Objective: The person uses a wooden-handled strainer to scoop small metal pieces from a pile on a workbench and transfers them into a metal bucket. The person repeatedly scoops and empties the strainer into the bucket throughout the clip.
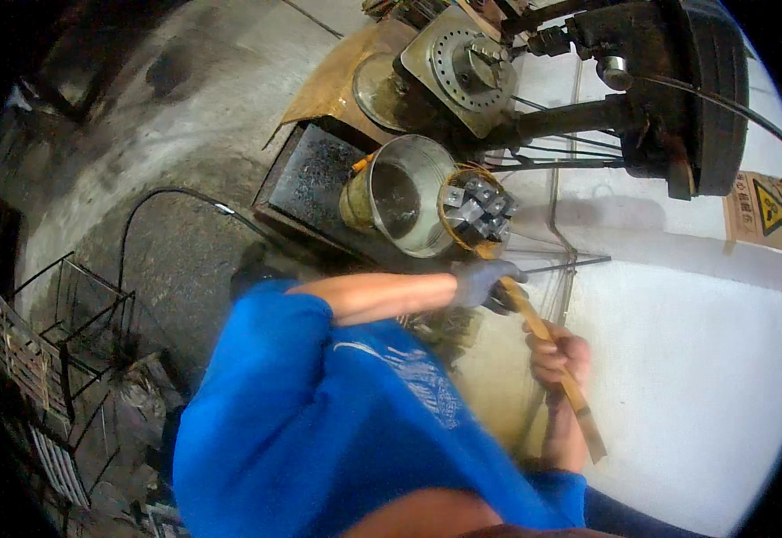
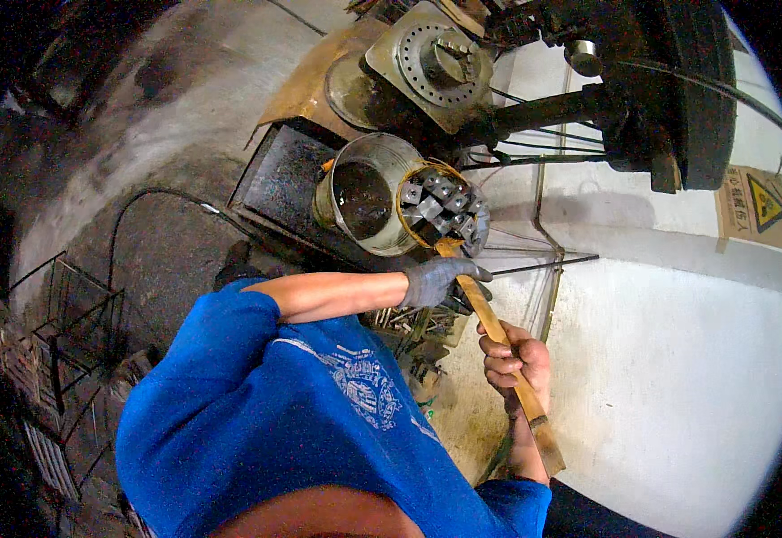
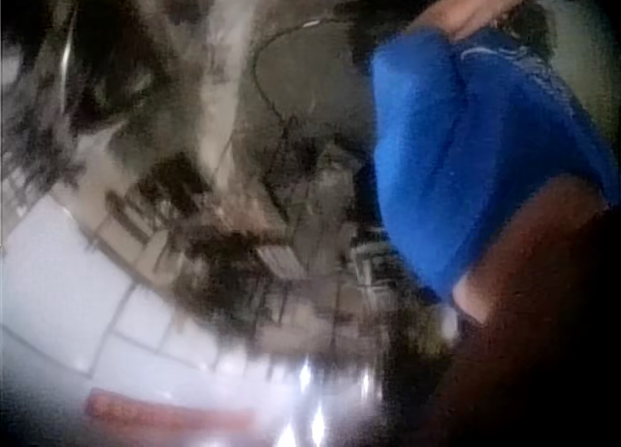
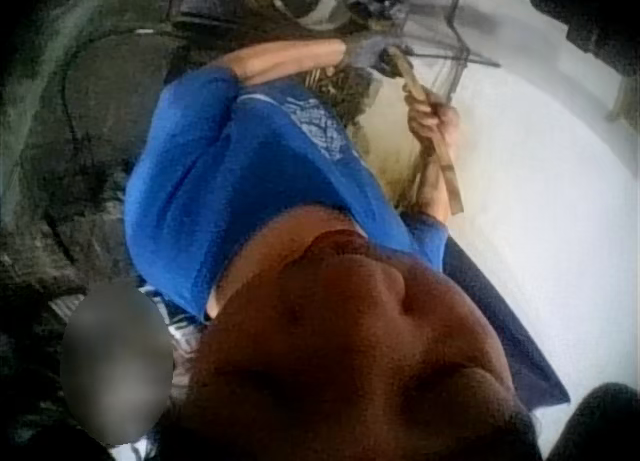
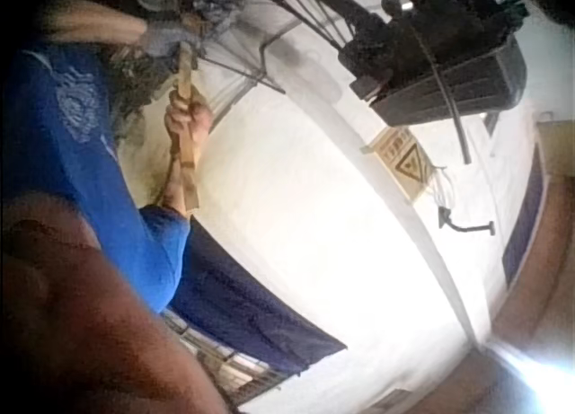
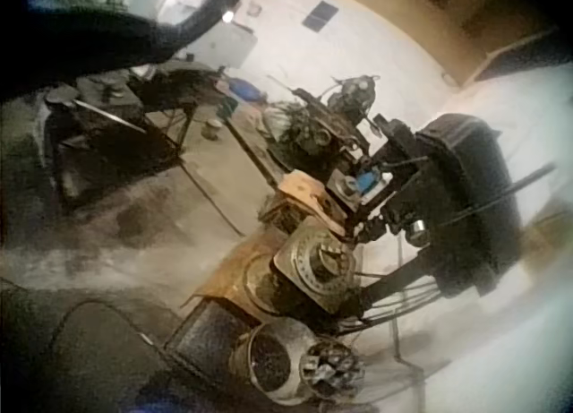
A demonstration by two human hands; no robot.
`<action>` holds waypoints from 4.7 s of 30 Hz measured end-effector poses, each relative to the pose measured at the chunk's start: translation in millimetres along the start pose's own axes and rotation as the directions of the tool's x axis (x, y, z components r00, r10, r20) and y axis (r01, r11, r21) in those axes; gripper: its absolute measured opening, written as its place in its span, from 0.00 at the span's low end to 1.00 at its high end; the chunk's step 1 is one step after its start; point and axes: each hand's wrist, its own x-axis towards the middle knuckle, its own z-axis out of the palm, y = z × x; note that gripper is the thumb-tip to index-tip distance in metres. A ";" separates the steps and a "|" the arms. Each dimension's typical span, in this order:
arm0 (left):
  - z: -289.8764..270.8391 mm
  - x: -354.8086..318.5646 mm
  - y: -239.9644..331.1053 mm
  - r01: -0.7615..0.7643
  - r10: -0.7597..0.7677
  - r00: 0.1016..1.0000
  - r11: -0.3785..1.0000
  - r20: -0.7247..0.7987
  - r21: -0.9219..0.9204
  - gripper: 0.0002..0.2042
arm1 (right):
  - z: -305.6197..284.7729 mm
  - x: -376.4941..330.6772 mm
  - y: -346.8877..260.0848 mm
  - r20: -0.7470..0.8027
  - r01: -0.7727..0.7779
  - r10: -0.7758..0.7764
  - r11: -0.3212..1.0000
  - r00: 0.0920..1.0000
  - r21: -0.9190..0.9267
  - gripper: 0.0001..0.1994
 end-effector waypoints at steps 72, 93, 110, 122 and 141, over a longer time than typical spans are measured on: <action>-193.6 -968.2 77.5 -0.681 0.005 -0.702 -0.299 -0.712 0.668 0.12 | 743.9 650.7 532.1 -0.238 -0.660 0.919 0.031 0.314 -0.751 0.15; -156.5 -1126.8 110.6 -0.559 -0.536 -0.467 -0.436 -0.703 0.705 0.18 | 1025.2 887.5 980.0 -0.117 0.128 0.852 -0.210 0.510 -0.969 0.03; -159.1 -1168.4 214.9 -0.757 -0.459 -0.352 -0.372 -0.816 0.537 0.17 | 910.2 1116.6 1239.3 0.431 0.751 0.633 -0.407 0.643 -0.520 0.14; -150.1 -1240.0 284.0 -0.815 -0.503 -0.337 -0.267 -0.796 0.514 0.14 | 1028.0 1045.1 1221.6 0.305 0.791 0.736 -0.600 0.605 -0.121 0.11; -136.0 -998.3 313.9 -0.686 -0.672 -0.434 -0.185 -0.600 0.703 0.14 | 910.4 978.1 995.5 0.412 0.876 0.906 0.277 -0.100 -0.396 0.12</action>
